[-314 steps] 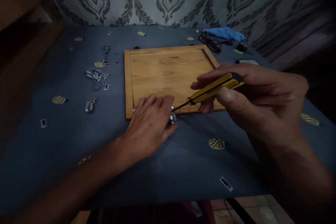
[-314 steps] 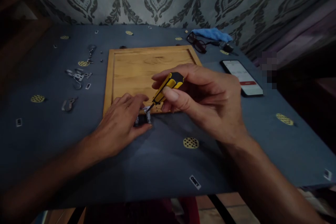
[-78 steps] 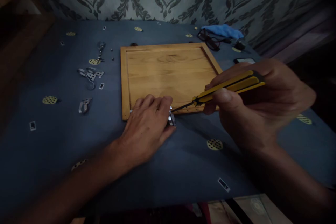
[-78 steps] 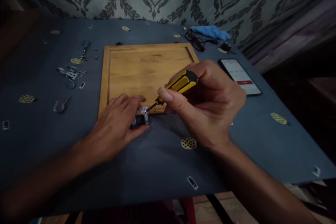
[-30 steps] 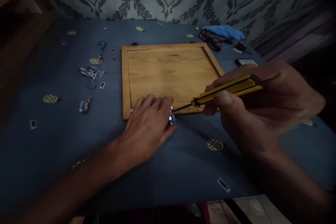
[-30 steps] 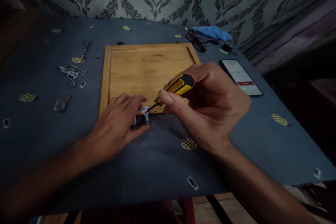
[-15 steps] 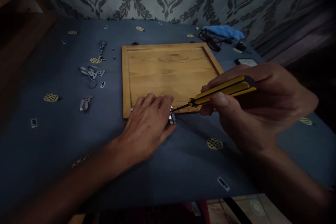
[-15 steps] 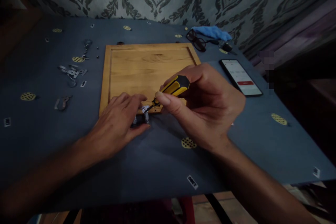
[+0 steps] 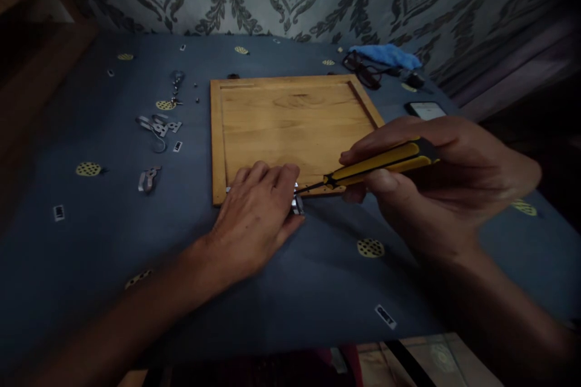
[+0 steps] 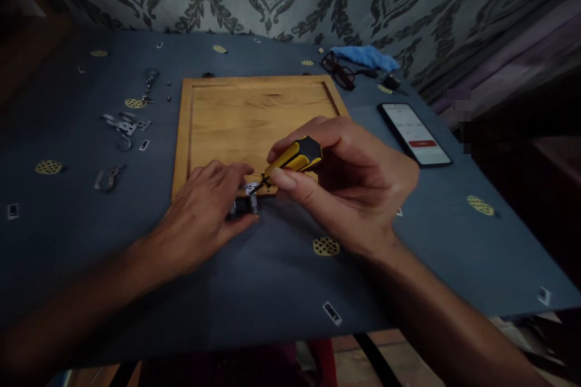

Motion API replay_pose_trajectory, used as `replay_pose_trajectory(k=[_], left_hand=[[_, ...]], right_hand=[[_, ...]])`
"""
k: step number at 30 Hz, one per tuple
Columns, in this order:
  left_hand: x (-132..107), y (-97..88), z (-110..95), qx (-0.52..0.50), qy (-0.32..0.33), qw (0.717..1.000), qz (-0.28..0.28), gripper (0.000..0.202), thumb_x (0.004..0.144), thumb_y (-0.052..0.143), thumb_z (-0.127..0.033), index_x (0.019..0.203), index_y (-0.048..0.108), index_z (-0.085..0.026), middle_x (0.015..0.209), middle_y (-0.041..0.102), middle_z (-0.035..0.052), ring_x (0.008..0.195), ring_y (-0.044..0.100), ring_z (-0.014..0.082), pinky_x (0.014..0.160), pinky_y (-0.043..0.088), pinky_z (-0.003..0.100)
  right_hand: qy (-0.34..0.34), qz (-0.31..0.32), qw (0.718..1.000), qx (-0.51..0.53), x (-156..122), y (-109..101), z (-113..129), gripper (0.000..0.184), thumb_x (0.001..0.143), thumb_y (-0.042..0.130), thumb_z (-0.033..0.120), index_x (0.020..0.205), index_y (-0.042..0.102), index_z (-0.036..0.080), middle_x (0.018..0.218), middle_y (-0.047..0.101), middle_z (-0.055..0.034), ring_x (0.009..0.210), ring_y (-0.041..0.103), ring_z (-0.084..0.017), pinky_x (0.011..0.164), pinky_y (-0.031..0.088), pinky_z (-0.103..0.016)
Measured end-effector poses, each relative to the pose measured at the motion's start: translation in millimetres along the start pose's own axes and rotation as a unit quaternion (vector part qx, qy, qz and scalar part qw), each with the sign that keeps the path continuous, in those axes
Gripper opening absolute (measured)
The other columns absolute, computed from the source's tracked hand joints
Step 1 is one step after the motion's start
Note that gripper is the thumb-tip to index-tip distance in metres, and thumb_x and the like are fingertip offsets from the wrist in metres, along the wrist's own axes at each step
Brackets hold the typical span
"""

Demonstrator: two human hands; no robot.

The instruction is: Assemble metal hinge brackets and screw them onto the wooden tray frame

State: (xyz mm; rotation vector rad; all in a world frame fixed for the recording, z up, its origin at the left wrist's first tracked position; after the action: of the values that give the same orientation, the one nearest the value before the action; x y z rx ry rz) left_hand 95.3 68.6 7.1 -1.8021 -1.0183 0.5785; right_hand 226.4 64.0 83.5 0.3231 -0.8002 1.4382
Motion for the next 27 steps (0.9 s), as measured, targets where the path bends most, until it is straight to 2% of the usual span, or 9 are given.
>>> replay_pose_trajectory(k=[6,9,14,17,22,27], left_hand=[[0.4,-0.4,-0.5,0.000,0.001,1.000,0.002,0.036,0.093,0.073,-0.024,0.125,0.057,-0.018,0.118,0.072,0.0100,0.117,0.061,0.0318,0.101,0.052,0.049],[0.1,-0.2,-0.3,-0.002,0.001,1.000,0.002,0.038,0.093,0.073,-0.023,0.126,0.056,-0.018,0.119,0.071,0.0096,0.118,0.061,0.0314,0.101,0.051,0.048],[-0.8,1.3,0.3,0.001,-0.001,1.000,0.005,0.040,0.094,0.074,-0.025,0.128,0.055,-0.018,0.121,0.071,0.0102,0.118,0.060,0.0324,0.100,0.052,0.049],[-0.3,0.4,-0.1,0.003,0.003,1.000,-0.002,0.037,0.093,0.074,-0.025,0.125,0.056,-0.018,0.118,0.072,0.0099,0.117,0.061,0.0323,0.100,0.052,0.049],[0.4,-0.2,0.5,0.003,0.000,1.000,-0.008,0.037,0.093,0.074,-0.025,0.125,0.055,-0.021,0.118,0.072,0.0088,0.117,0.062,0.0320,0.100,0.052,0.049],[-0.6,0.0,-0.7,0.001,0.007,1.000,-0.008,0.038,0.094,0.073,-0.024,0.127,0.054,-0.019,0.121,0.071,0.0096,0.118,0.061,0.0313,0.101,0.051,0.049]], right_hand=[[-0.031,0.025,0.999,0.012,2.0,0.8,2.6,0.021,0.086,0.079,0.015,0.101,0.084,0.030,0.091,0.079,-0.0062,0.075,0.076,-0.026,0.066,0.065,-0.043],[-0.030,0.032,0.999,0.008,1.1,0.3,1.2,0.023,0.086,0.079,0.012,0.103,0.084,0.027,0.095,0.080,-0.0055,0.075,0.075,-0.023,0.070,0.066,-0.041],[-0.027,0.043,0.998,0.036,-1.6,2.6,0.6,0.027,0.089,0.079,0.012,0.111,0.084,0.026,0.099,0.080,-0.0027,0.072,0.074,-0.015,0.055,0.063,-0.026],[-0.015,0.056,0.997,0.059,-2.2,4.6,-0.4,0.028,0.091,0.078,0.011,0.114,0.083,0.025,0.101,0.080,-0.0027,0.072,0.073,-0.012,0.052,0.061,-0.020],[0.004,0.049,0.997,0.062,-1.8,3.0,-4.0,0.022,0.091,0.079,0.014,0.110,0.084,0.024,0.099,0.080,-0.0024,0.064,0.072,-0.009,0.052,0.061,-0.018],[-0.026,0.024,0.998,0.048,-1.2,1.2,1.4,0.017,0.091,0.080,0.018,0.107,0.084,0.023,0.096,0.081,-0.0041,0.064,0.073,-0.013,0.047,0.060,-0.021]])
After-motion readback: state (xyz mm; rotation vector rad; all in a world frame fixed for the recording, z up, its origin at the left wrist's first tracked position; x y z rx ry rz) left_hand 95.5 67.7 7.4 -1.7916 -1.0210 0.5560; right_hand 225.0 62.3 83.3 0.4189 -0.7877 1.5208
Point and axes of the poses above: each hand's wrist, its own x-axis towards the middle knuckle, its own y-axis out of the palm, z = x × y, the point moved 10 cm from there along x, towards the middle knuckle
